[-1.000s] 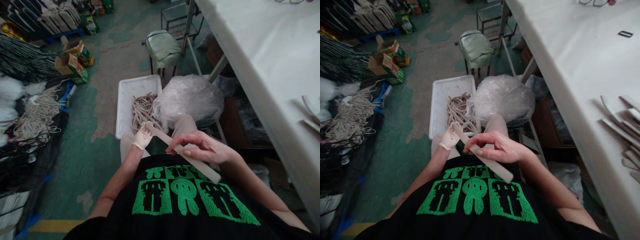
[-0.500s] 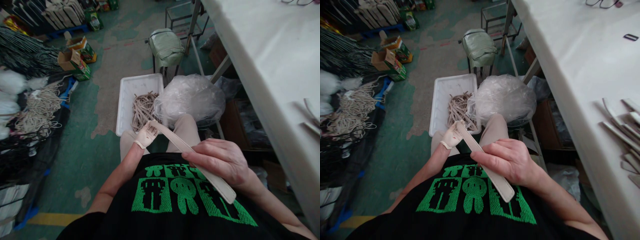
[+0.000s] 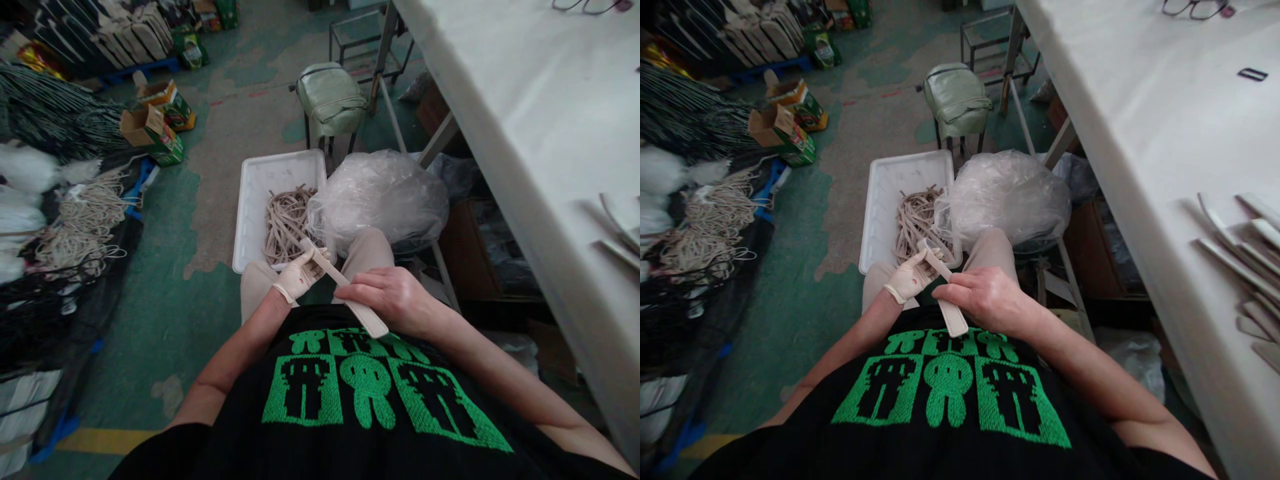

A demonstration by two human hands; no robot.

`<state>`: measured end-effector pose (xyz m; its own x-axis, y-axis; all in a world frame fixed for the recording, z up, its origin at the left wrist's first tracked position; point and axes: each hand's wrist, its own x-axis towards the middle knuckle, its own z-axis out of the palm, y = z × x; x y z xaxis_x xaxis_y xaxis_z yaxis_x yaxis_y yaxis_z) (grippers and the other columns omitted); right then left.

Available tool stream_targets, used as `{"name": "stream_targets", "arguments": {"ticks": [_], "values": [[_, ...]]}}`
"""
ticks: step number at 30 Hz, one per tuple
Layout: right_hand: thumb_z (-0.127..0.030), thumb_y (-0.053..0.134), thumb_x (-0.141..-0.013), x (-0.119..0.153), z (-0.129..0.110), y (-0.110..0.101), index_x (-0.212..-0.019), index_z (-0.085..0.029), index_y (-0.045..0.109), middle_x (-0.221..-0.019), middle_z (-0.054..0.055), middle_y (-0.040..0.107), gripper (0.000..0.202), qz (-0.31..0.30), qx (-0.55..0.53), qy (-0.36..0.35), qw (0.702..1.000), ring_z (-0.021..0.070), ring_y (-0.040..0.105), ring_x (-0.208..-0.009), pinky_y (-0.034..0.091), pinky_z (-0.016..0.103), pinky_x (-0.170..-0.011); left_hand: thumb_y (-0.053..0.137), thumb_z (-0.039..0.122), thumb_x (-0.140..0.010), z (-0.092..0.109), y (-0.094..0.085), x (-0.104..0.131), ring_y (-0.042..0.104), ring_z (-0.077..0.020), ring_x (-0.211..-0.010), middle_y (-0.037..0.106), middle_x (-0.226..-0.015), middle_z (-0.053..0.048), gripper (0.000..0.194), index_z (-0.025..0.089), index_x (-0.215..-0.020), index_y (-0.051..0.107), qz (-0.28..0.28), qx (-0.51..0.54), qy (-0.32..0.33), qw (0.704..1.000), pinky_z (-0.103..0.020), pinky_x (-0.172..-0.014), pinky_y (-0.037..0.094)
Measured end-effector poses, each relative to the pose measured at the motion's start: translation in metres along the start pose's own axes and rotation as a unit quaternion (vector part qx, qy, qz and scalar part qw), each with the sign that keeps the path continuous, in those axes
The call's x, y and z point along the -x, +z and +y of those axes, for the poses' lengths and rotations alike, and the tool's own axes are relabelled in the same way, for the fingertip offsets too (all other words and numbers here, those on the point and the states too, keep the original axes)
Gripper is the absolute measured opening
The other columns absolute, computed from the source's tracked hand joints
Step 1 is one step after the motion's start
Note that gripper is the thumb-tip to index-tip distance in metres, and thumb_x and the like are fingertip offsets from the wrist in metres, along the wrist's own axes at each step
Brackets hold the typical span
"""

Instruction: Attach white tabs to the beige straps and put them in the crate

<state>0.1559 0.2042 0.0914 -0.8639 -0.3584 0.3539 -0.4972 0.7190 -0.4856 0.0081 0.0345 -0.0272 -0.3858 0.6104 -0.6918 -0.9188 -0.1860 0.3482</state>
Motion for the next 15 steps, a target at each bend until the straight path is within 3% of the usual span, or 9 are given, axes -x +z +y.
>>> {"name": "stream_targets", "arguments": {"ticks": [5, 10, 15], "values": [[-0.022, 0.044, -0.104, -0.001, 0.001, 0.016, -0.115, -0.013, 0.064, -0.085, 0.007, 0.071, 0.025, 0.044, -0.064, -0.032, 0.996, 0.0147, 0.068, -0.073, 0.054, 0.028, -0.066, 0.049, 0.023, -0.100, -0.007, 0.007, 0.006, 0.073, -0.0186, -0.078, 0.077, -0.091, -0.014, 0.030, 0.008, -0.106, 0.074, 0.008, -0.022, -0.022, 0.999, -0.032, -0.085, 0.057], [-0.018, 0.042, -0.104, 0.004, -0.024, -0.008, -0.124, -0.015, 0.060, -0.104, 0.011, 0.075, 0.027, 0.095, -0.042, -0.111, 0.988, 0.0193, 0.071, -0.104, 0.060, 0.033, -0.086, 0.047, 0.024, -0.101, -0.001, 0.009, 0.014, 0.072, -0.0141, -0.067, 0.077, -0.081, -0.006, 0.030, 0.013, -0.100, 0.074, 0.018, 0.030, -0.044, 0.998, -0.029, -0.079, 0.057], [-0.017, 0.044, -0.103, 0.006, -0.031, -0.016, -0.120, -0.016, 0.061, -0.111, 0.012, 0.075, 0.024, 0.081, 0.025, -0.090, 0.992, 0.0197, 0.071, -0.108, 0.061, 0.033, -0.089, 0.044, 0.026, -0.103, 0.000, 0.007, 0.014, 0.073, -0.0146, -0.069, 0.078, -0.083, -0.006, 0.033, 0.012, -0.100, 0.074, -0.035, 0.051, -0.063, 0.996, -0.030, -0.080, 0.057]]}}
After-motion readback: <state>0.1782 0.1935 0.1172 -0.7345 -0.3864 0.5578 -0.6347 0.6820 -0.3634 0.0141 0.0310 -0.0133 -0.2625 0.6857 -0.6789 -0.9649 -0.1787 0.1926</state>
